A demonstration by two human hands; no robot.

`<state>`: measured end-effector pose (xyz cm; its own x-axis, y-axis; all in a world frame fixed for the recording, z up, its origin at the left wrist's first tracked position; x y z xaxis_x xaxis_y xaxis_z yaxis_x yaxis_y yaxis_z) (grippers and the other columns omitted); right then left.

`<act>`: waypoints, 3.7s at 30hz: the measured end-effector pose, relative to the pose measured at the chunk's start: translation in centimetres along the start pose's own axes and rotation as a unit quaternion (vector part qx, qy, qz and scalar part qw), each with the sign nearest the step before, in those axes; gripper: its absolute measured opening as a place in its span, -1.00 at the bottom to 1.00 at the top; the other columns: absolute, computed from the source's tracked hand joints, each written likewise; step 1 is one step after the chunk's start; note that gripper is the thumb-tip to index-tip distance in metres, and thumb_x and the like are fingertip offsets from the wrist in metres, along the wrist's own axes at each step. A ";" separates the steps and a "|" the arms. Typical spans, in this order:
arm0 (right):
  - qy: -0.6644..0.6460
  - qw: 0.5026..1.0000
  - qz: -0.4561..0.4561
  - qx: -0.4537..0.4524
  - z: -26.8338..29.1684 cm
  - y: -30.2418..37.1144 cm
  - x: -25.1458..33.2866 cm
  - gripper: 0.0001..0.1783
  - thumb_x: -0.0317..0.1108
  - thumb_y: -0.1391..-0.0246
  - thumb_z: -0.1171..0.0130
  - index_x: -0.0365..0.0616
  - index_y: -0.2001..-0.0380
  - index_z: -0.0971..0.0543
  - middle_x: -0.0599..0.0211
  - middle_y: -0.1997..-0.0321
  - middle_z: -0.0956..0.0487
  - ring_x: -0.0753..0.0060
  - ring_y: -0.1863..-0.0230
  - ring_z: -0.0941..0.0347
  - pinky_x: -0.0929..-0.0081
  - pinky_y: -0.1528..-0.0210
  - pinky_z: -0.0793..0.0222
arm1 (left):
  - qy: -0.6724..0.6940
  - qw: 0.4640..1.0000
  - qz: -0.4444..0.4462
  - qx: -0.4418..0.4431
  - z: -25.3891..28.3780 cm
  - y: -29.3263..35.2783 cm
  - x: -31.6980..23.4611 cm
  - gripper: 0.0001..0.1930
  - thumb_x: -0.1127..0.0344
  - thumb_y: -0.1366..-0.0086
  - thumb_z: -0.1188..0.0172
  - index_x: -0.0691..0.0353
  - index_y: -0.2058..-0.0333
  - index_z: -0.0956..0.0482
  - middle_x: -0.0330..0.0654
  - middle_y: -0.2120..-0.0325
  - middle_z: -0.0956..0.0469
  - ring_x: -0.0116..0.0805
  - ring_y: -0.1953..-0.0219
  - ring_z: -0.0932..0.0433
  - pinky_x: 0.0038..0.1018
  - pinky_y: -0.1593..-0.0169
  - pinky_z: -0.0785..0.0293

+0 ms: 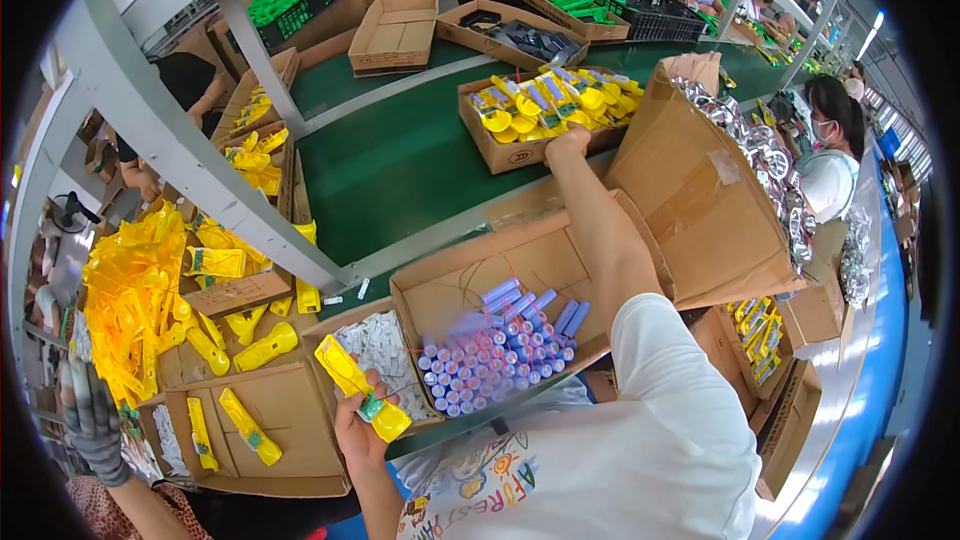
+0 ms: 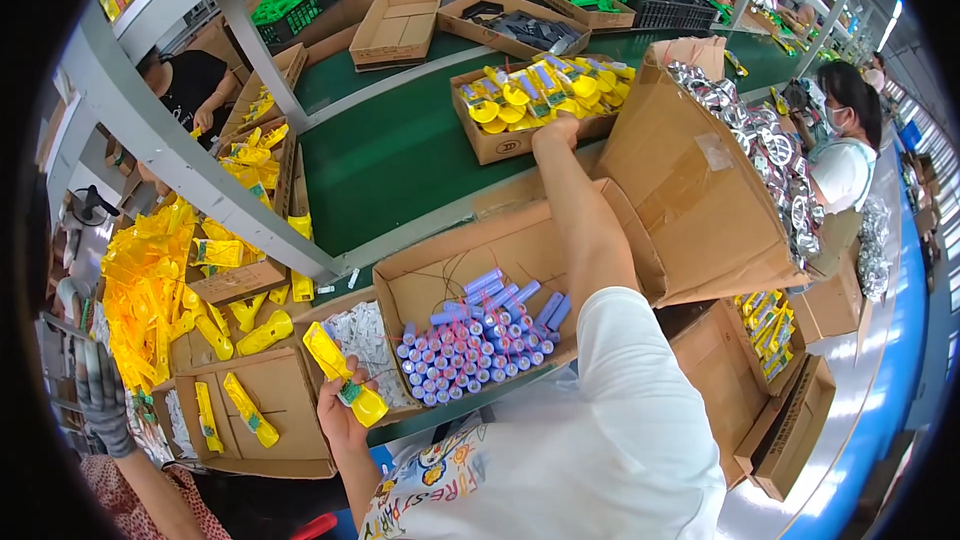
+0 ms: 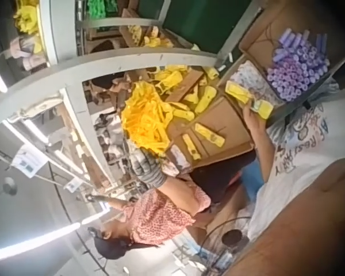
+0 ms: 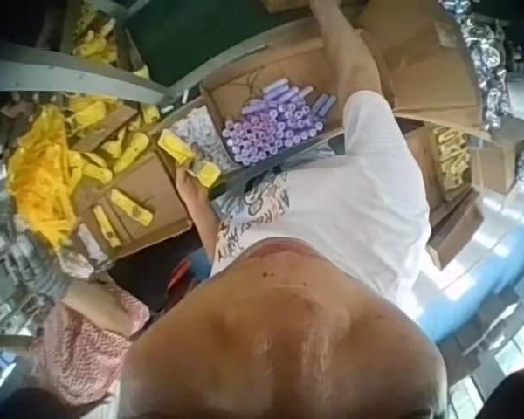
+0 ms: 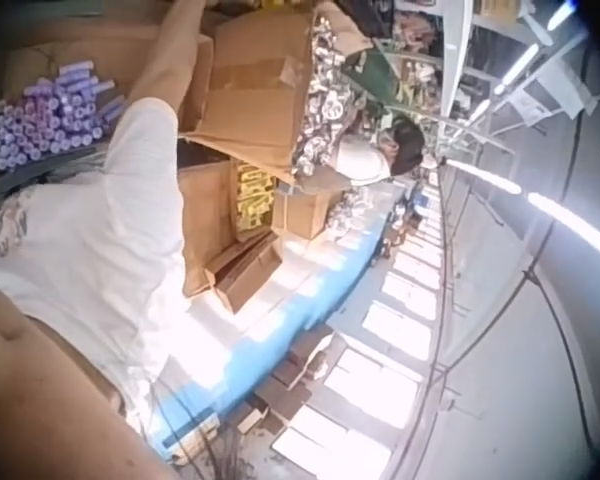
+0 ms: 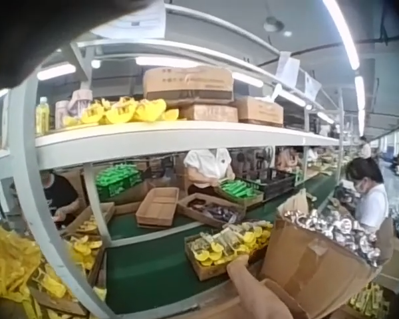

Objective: Assembling portable flashlights by inserting internal components and batteries into plastic housings.

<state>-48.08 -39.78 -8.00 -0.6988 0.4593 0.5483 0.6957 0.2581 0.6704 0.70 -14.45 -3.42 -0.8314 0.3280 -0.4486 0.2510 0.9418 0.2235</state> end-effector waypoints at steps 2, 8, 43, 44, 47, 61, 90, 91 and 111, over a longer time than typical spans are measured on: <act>0.006 1.000 0.012 0.009 -1.2 -0.4 0.7 -0.43 -0.31 0.09 -0.12 -0.48 0.01 -0.43 0.06 -0.09 -0.46 0.16 0.04 -0.50 0.31 0.00 -0.44 | 0.004 1.000 -0.001 -0.007 0.3 0.1 -0.3 -0.40 0.45 -0.15 -0.03 0.14 -0.21 -0.14 -0.14 0.23 -0.34 -0.36 0.26 -0.40 -0.32 0.14 -0.44; 0.042 0.990 0.087 0.106 -5.1 -6.4 4.2 -0.48 -0.22 -0.11 0.04 -0.40 -0.04 -0.40 0.11 -0.10 -0.45 0.21 0.02 -0.49 0.33 0.04 -0.48 | 0.043 0.998 0.026 -0.026 0.3 -0.3 0.2 -0.39 0.46 -0.15 -0.02 0.14 -0.22 -0.14 -0.13 0.24 -0.35 -0.32 0.25 -0.41 -0.28 0.11 -0.42; 0.744 0.074 0.642 0.170 -32.6 -8.1 -1.9 -0.79 -0.34 -0.09 -0.01 -0.10 0.39 -0.63 0.05 0.27 -0.62 0.04 0.20 -0.58 0.22 0.14 -0.52 | 0.116 0.969 0.050 -0.210 7.3 0.7 0.3 -0.40 0.25 -0.17 -0.03 -0.01 -0.23 -0.18 -0.12 0.17 -0.39 -0.22 0.19 -0.45 0.01 0.00 -0.27; 0.741 0.071 0.645 0.172 -33.2 -8.2 -2.5 -0.79 -0.34 -0.09 -0.01 -0.10 0.39 -0.63 0.05 0.27 -0.62 0.04 0.20 -0.58 0.22 0.14 -0.52 | 0.117 0.971 0.051 -0.202 6.8 0.2 0.3 -0.40 0.25 -0.17 -0.03 0.00 -0.23 -0.19 -0.12 0.17 -0.39 -0.22 0.19 -0.45 0.00 0.01 -0.28; 0.700 0.189 0.653 0.221 -34.4 -6.5 -5.7 -0.81 -0.33 -0.04 -0.04 -0.14 0.35 -0.60 -0.03 0.26 -0.60 -0.07 0.19 -0.55 0.10 0.11 -0.47 | 0.126 0.973 0.031 -0.194 5.3 -0.2 0.4 -0.40 0.25 -0.16 -0.03 0.01 -0.22 -0.19 -0.11 0.17 -0.38 -0.21 0.19 -0.44 -0.03 0.04 -0.30; 0.632 0.061 0.284 0.718 -7.0 21.8 -8.9 -0.75 -0.38 -0.16 -0.07 -0.24 0.12 -0.55 0.27 0.18 -0.60 0.47 0.15 -0.49 0.54 0.06 -0.38 | -0.069 0.996 -0.023 -0.054 0.2 -2.1 0.3 -0.37 0.53 -0.14 -0.06 0.09 -0.19 -0.10 -0.10 0.13 -0.44 -0.21 0.19 -0.52 -0.21 0.10 -0.53; 0.748 -0.091 0.239 0.612 12.6 21.7 -4.6 -0.79 -0.31 0.16 -0.22 -0.22 0.45 -0.61 -0.05 0.45 -0.56 0.08 0.41 -0.53 0.24 0.31 -0.41 | -0.304 0.951 -0.052 0.026 -5.8 4.9 5.5 -0.57 0.59 -0.25 0.16 0.17 -0.05 0.00 -0.16 0.29 -0.34 -0.42 0.39 -0.41 -0.40 0.28 -0.50; 0.709 -0.065 0.279 0.644 12.2 22.3 -3.7 -0.79 -0.32 0.14 -0.23 -0.23 0.43 -0.61 0.03 0.47 -0.58 0.16 0.43 -0.53 0.31 0.31 -0.42 | -0.305 0.950 -0.055 0.022 -5.7 5.0 5.7 -0.57 0.59 -0.25 0.16 0.17 -0.05 0.00 -0.16 0.29 -0.34 -0.42 0.39 -0.41 -0.40 0.28 -0.50; 0.604 0.181 -0.112 0.768 20.2 38.6 -9.3 -0.76 -0.27 0.05 -0.30 -0.19 0.58 -0.52 0.29 0.59 -0.54 0.51 0.61 -0.44 0.51 0.52 -0.36 | -0.165 0.984 -0.055 -0.040 -4.5 5.8 5.5 -0.53 0.28 -0.39 0.03 0.05 -0.18 -0.02 -0.17 0.33 -0.37 -0.39 0.43 -0.44 -0.40 0.28 -0.51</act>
<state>-11.36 -16.94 2.73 0.3806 0.0111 0.9247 -0.7959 0.5130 0.3214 -4.64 -7.52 -0.72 -0.6418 0.2432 -0.7273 0.1177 0.9684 0.2200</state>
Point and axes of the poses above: each hand's wrist, its own y-axis away from the middle knuckle, its own z-axis out of the back of the hand, x = y × z, the point moved 7 cm from there along -y, towards the middle knuckle
